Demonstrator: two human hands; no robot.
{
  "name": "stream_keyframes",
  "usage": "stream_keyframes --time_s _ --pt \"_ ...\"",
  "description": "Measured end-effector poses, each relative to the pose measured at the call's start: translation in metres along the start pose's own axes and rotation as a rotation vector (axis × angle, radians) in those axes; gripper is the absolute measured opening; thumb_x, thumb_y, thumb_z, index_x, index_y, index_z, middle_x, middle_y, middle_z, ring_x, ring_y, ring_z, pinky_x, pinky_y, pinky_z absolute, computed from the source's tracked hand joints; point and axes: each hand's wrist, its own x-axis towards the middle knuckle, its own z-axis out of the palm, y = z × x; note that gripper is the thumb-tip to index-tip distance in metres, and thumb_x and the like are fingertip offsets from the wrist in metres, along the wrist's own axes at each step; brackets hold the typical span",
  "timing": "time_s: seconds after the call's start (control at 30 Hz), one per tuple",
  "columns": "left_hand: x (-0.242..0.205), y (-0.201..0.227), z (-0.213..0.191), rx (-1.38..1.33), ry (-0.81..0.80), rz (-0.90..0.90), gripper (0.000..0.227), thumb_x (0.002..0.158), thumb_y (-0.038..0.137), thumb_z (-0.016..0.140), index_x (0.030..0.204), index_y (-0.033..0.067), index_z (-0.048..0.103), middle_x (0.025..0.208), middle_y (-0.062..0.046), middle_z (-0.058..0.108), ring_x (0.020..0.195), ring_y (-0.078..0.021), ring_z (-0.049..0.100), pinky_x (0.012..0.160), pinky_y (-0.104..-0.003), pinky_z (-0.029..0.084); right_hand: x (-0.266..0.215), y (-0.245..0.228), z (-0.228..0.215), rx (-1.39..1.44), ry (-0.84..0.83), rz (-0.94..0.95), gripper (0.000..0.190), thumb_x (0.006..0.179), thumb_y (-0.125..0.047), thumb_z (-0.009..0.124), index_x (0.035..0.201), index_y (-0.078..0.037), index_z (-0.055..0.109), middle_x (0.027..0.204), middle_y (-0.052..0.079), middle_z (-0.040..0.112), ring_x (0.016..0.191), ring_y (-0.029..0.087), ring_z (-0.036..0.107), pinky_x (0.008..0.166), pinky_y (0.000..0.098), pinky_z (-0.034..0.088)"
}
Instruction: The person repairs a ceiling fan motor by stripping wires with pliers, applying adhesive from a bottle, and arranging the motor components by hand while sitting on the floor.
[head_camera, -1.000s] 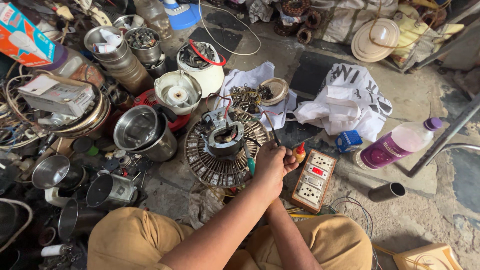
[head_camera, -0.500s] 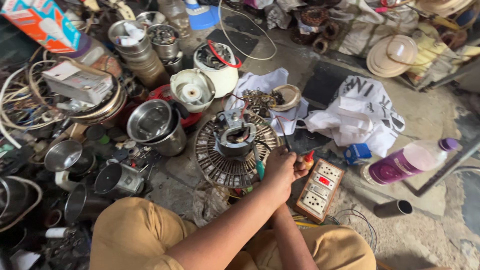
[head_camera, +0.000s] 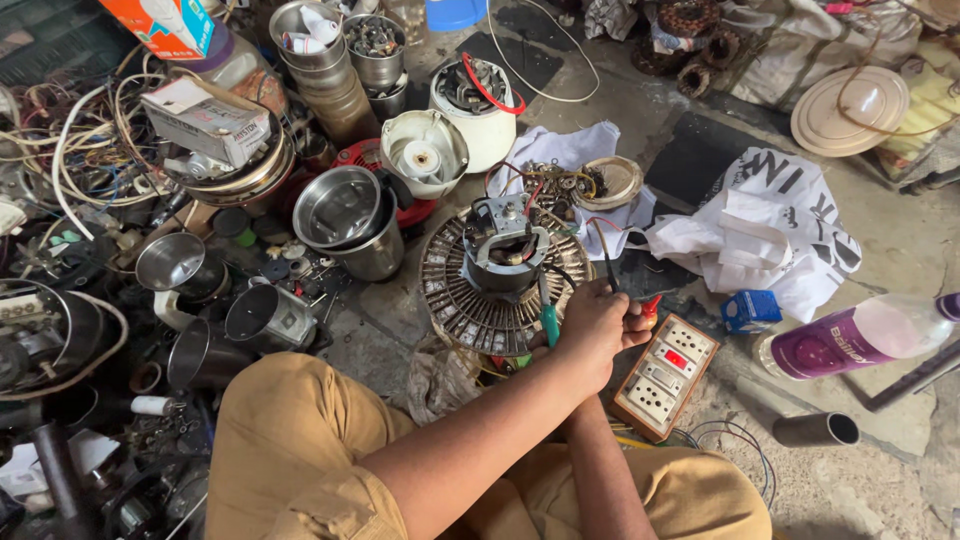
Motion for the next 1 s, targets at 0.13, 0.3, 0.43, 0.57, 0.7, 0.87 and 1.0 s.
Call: stream_keyframes --time_s 0.13,0.3,0.43,0.57,0.7,0.87,1.0 --pt "-0.003 0.001 0.0 -0.017 0.01 -0.005 0.036 0.101 0.011 0.055 0.134 0.0071 0.041 0.094 -0.011 0.071 0.071 -0.0224 0.073 0.064 -0.039 0.063 0.001 -0.003 0.0 0.0 -0.002 0.0 0.026 0.089 -0.01 0.061 0.115 -0.009 0.059 0.092 0.01 0.061 0.086 0.021 0.059 0.075 0.0357 0.049" --pt "-0.001 0.002 0.003 0.043 0.025 -0.006 0.035 0.102 0.009 0.056 0.133 0.0071 0.042 0.095 -0.011 0.07 0.071 -0.0215 0.072 0.065 -0.039 0.063 -0.001 -0.002 -0.001 0.009 -0.009 0.005 0.025 0.089 -0.01 0.06 0.114 -0.009 0.06 0.091 0.01 0.061 0.085 0.021 0.059 0.074 0.0357 0.049" --pt "-0.003 0.005 0.006 0.054 0.041 -0.012 0.029 0.102 0.009 0.056 0.128 0.0072 0.044 0.094 -0.011 0.07 0.071 -0.0212 0.072 0.065 -0.039 0.063 -0.002 -0.001 0.0 0.017 -0.012 0.009 0.025 0.089 -0.01 0.06 0.114 -0.009 0.06 0.09 0.01 0.061 0.085 0.021 0.059 0.074 0.0357 0.049" --pt "-0.01 0.012 0.011 0.003 0.039 -0.025 0.028 0.101 0.009 0.055 0.126 0.0089 0.043 0.093 -0.01 0.07 0.071 -0.0207 0.073 0.064 -0.038 0.063 -0.001 -0.001 0.0 0.014 -0.013 0.009 0.025 0.089 -0.01 0.06 0.113 -0.009 0.06 0.09 0.01 0.061 0.084 0.021 0.059 0.073 0.0357 0.049" --pt "-0.012 0.018 0.019 0.086 0.077 -0.055 0.032 0.101 0.009 0.054 0.131 0.0082 0.042 0.092 -0.009 0.069 0.071 -0.0186 0.071 0.065 -0.037 0.062 0.001 -0.001 0.0 0.022 -0.011 0.012 0.024 0.088 -0.01 0.06 0.113 -0.009 0.06 0.089 0.01 0.061 0.083 0.021 0.059 0.073 0.0357 0.049" --pt "-0.015 0.022 0.022 0.109 0.088 -0.07 0.038 0.101 0.011 0.053 0.137 0.0067 0.04 0.092 -0.008 0.069 0.071 -0.0178 0.072 0.066 -0.036 0.062 0.0 -0.001 0.0 0.027 -0.011 0.008 0.024 0.088 -0.01 0.06 0.112 -0.009 0.061 0.088 0.009 0.061 0.082 0.021 0.059 0.072 0.0356 0.049" --pt "-0.013 0.019 0.018 0.075 0.064 -0.049 0.039 0.102 0.011 0.053 0.137 0.006 0.04 0.093 -0.008 0.069 0.071 -0.0184 0.072 0.065 -0.036 0.062 -0.001 -0.001 0.001 0.029 -0.01 0.01 0.023 0.088 -0.01 0.06 0.111 -0.009 0.061 0.087 0.009 0.061 0.081 0.021 0.059 0.072 0.0356 0.049"
